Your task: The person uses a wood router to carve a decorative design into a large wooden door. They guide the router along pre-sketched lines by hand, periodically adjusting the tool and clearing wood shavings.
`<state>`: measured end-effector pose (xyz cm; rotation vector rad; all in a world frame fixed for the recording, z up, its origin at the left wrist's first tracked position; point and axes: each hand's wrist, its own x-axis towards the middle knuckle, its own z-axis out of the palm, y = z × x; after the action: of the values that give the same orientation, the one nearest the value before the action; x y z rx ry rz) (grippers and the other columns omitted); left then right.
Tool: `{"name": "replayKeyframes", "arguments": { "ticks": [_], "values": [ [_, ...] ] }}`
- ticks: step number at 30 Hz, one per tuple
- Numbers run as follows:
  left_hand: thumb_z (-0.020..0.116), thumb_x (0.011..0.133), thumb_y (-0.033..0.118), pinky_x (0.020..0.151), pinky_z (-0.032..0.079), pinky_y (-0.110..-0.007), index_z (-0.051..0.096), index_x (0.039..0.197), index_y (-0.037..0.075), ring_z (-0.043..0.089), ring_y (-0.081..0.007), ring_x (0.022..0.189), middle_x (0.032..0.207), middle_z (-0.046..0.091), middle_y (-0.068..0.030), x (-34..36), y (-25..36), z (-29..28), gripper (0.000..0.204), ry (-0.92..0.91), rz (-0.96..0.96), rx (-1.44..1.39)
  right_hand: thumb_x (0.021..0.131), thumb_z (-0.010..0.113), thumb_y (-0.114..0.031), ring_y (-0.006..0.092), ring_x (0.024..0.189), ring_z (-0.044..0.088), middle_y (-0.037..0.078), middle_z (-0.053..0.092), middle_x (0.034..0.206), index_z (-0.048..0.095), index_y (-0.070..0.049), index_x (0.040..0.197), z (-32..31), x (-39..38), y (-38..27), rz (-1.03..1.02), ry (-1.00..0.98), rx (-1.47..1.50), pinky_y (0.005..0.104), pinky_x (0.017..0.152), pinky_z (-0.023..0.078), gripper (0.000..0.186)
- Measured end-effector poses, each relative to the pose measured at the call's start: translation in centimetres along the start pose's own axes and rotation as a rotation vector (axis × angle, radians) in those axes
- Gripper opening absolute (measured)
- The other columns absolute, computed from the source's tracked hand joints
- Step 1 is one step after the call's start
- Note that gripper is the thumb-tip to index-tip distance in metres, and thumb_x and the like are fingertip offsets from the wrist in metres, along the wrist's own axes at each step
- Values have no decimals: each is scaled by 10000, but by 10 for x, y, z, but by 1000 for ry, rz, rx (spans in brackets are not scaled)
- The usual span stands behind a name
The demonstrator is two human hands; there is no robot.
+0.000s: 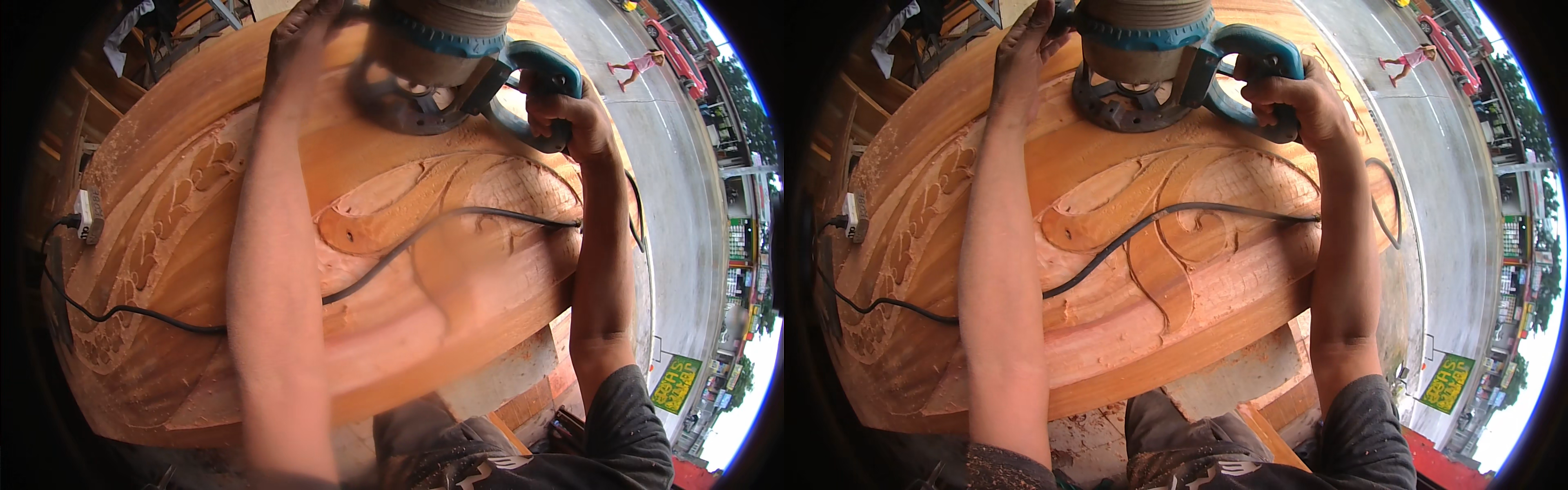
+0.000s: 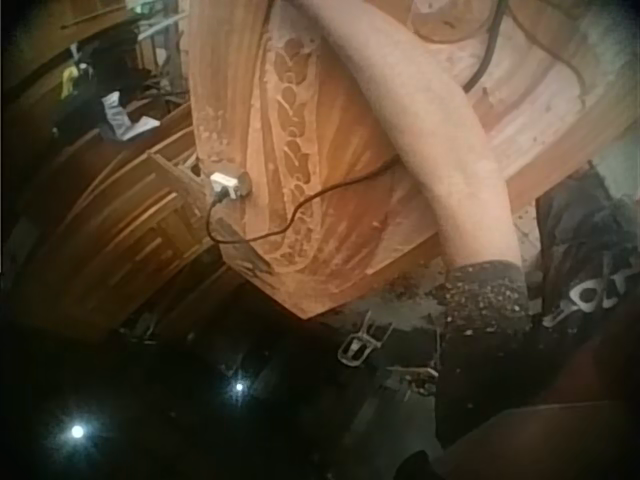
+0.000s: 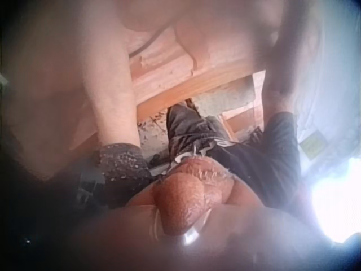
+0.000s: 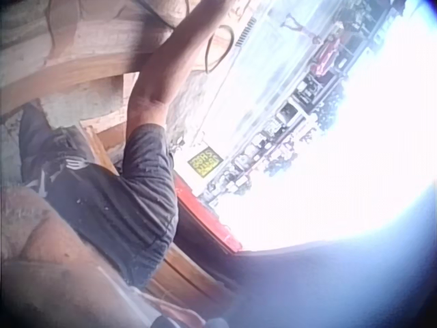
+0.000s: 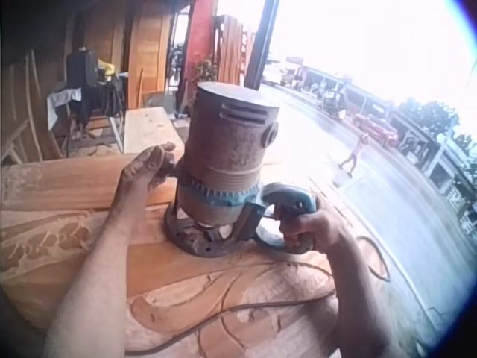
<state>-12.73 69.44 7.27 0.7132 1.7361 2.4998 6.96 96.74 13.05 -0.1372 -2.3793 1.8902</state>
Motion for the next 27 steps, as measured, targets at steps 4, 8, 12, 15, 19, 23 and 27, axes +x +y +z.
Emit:
{"name": "replayKeyframes", "arguments": {
  "ticks": [4, 8, 12, 15, 19, 23, 27],
  "values": [
    [608, 980, 622, 908, 503, -274, 685, 1305, 93, 644, -93, 986, 1062, 696, 15, -1, 9, -4, 626, -71, -10, 169, 724, 737, -150, 131, 549, 536, 29, 573, 635, 700, -25, 924, -3, 3, 0, 17, 3, 13, 283, 560, 421, 239],
    [605, 987, 611, 878, 497, -270, 682, 1310, 97, 642, -93, 982, 1049, 694, 16, 0, 8, -4, 612, -57, 3, 137, 725, 737, -151, 129, 550, 533, 28, 572, 631, 704, -29, 928, 1, 8, -1, 7, -31, 1, 280, 558, 416, 239],
    [610, 985, 609, 894, 491, -290, 685, 1301, 93, 641, -94, 971, 1044, 692, 12, -4, 9, 2, 610, -41, 27, 122, 729, 734, -152, 125, 546, 532, 26, 575, 629, 707, -31, 937, 0, 9, -2, 0, -21, -6, 275, 550, 409, 242],
    [590, 1009, 579, 938, 479, -316, 673, 1307, 81, 638, -113, 992, 1045, 691, 0, 2, 4, -5, 586, -35, -32, 162, 733, 737, -158, 121, 543, 536, 25, 581, 630, 710, -30, 952, -1, 14, 0, 4, -33, -13, 273, 541, 404, 255],
    [536, 1051, 537, 970, 467, -333, 637, 1338, 59, 631, -144, 1056, 1100, 691, -18, 5, -2, -6, 566, -66, 84, 128, 739, 746, -155, 119, 540, 547, 26, 590, 635, 713, -26, 976, -1, 20, 1, -4, -70, 1, 273, 538, 409, 271],
    [512, 1059, 543, 973, 470, -330, 623, 1351, 50, 627, -145, 1120, 1205, 682, -32, 7, -3, -5, 584, -41, 70, 145, 747, 749, -143, 123, 539, 552, 29, 594, 636, 712, -25, 985, -2, 24, 3, 2, -59, 2, 271, 540, 415, 269],
    [513, 1054, 555, 967, 483, -327, 624, 1351, 53, 621, -144, 1156, 1258, 670, -44, 7, -4, -5, 594, -39, 82, 148, 749, 749, -145, 124, 541, 553, 30, 595, 639, 713, -24, 990, -2, 26, 3, 0, -56, 15, 272, 542, 416, 272]
  ]
}}
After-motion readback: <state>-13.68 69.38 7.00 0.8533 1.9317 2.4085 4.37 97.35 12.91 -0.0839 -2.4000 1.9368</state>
